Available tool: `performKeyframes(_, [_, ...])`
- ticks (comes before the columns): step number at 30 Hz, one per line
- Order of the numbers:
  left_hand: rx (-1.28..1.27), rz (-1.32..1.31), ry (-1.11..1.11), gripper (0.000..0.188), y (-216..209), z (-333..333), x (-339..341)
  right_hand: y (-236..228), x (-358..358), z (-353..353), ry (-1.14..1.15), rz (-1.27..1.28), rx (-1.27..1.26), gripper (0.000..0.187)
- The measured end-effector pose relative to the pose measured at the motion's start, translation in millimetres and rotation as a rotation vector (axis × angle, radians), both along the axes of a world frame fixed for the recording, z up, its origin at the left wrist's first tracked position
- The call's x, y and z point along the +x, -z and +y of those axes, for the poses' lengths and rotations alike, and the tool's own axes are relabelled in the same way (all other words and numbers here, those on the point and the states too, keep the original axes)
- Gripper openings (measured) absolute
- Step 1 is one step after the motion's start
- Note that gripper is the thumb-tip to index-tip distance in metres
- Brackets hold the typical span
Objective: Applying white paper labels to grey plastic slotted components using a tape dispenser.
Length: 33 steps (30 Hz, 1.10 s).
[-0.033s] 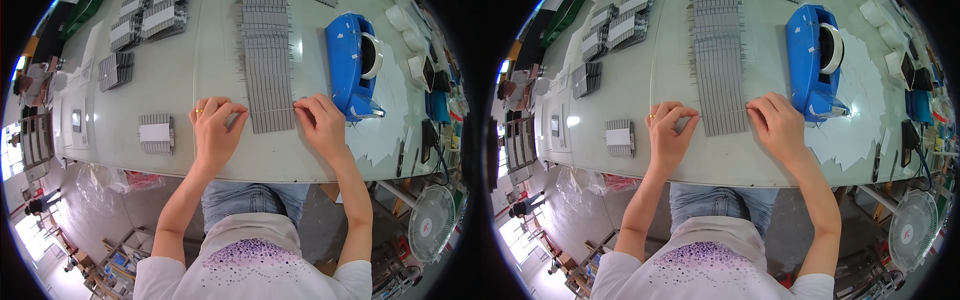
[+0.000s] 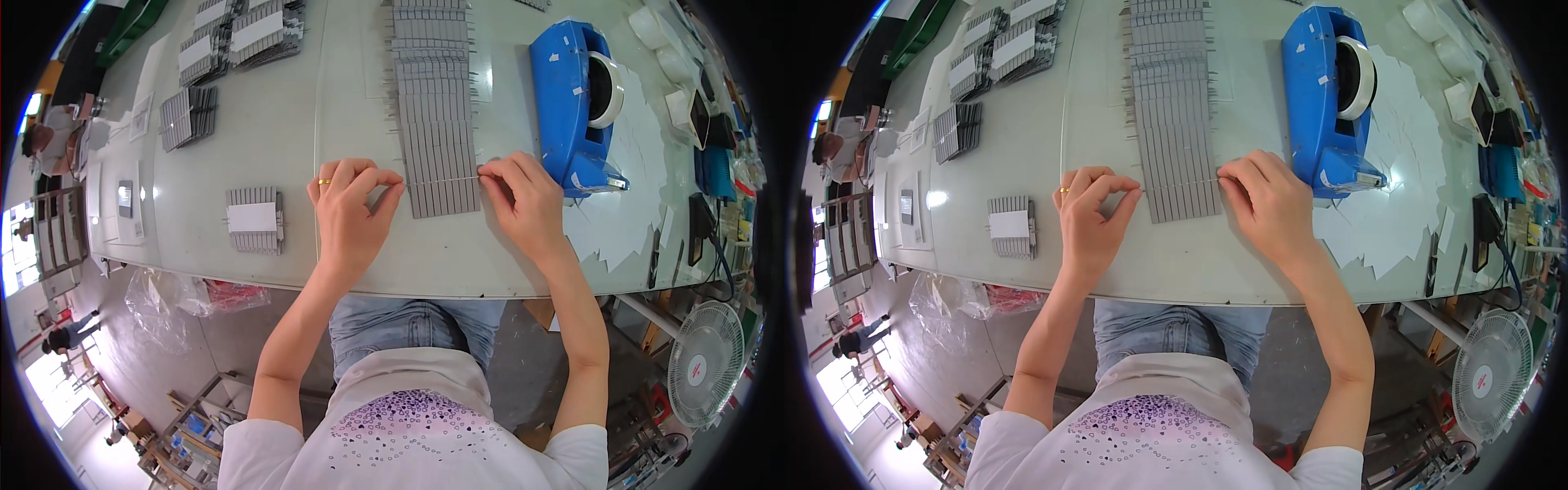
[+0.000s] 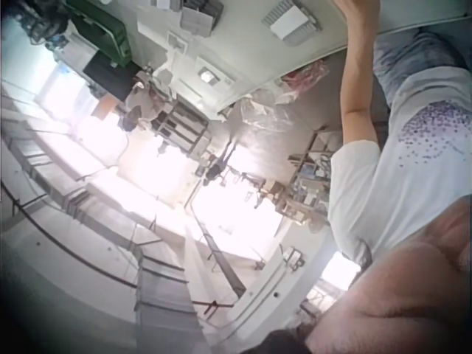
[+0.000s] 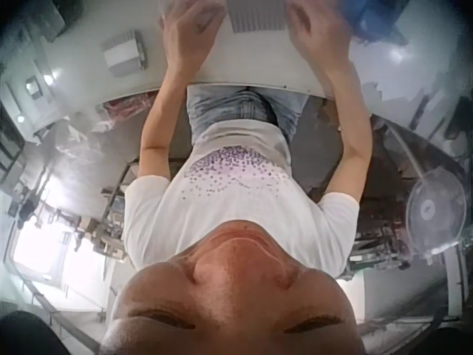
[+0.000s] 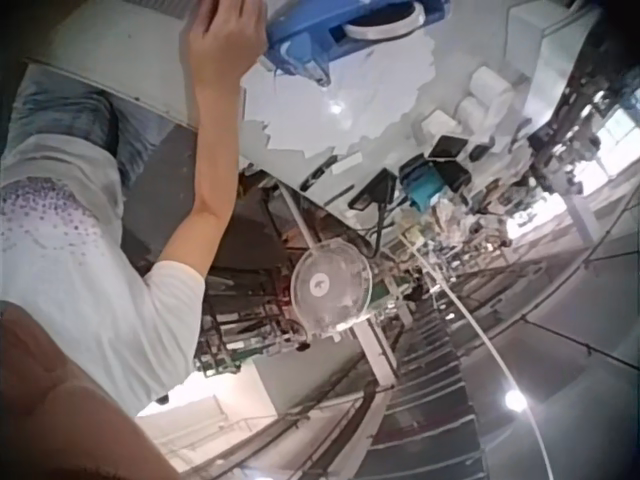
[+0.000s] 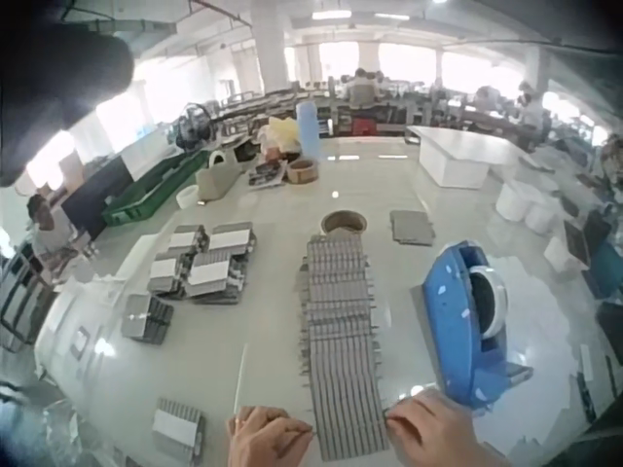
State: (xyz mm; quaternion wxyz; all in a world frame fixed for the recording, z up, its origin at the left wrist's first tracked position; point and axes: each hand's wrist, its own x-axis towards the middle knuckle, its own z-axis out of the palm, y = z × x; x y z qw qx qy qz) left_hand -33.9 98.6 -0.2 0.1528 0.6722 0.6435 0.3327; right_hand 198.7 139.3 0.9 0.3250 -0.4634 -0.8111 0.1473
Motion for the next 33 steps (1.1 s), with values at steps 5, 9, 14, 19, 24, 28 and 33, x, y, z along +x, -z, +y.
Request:
performKeyframes(5, [0.017, 0.043, 0.024, 0.009, 0.8, 0.9, -0.8, -0.1, -0.5, 0.9, 0.0, 0.012, 0.009, 0.009])
performKeyframes(9, [0.03, 0.094, 0.044, 0.007, 1.0, 0.9, -1.4, -1.2, -0.2, 0.8, -0.01, 0.008, -0.005, 0.008])
performKeyframes(14, [0.046, 0.088, 0.053, 0.007, 4.2, 1.7, -1.6, -1.9, -0.5, 0.7, -0.008, -0.002, -0.012, 0.008])
performKeyframes(19, [0.081, 0.065, 0.056, 0.007, 3.4, -0.9, -1.4, -4.5, 0.6, -1.6, -0.005, 0.034, -0.002, 0.007])
performKeyframes(24, [0.135, 0.098, 0.117, 0.012, -8.1, -18.5, 3.1, -17.0, 8.3, -26.1, 0.031, 0.022, 0.004, 0.01])
performKeyframes(28, [0.061, 0.123, 0.196, 0.013, -9.7, -50.8, 9.5, -13.7, 19.1, -63.4, 0.042, 0.025, -0.012, 0.014])
performKeyframes(33, [0.085, 0.083, 0.234, 0.014, -2.6, -63.5, 11.4, -10.2, 24.8, -90.5, 0.077, -0.051, -0.042, 0.016])
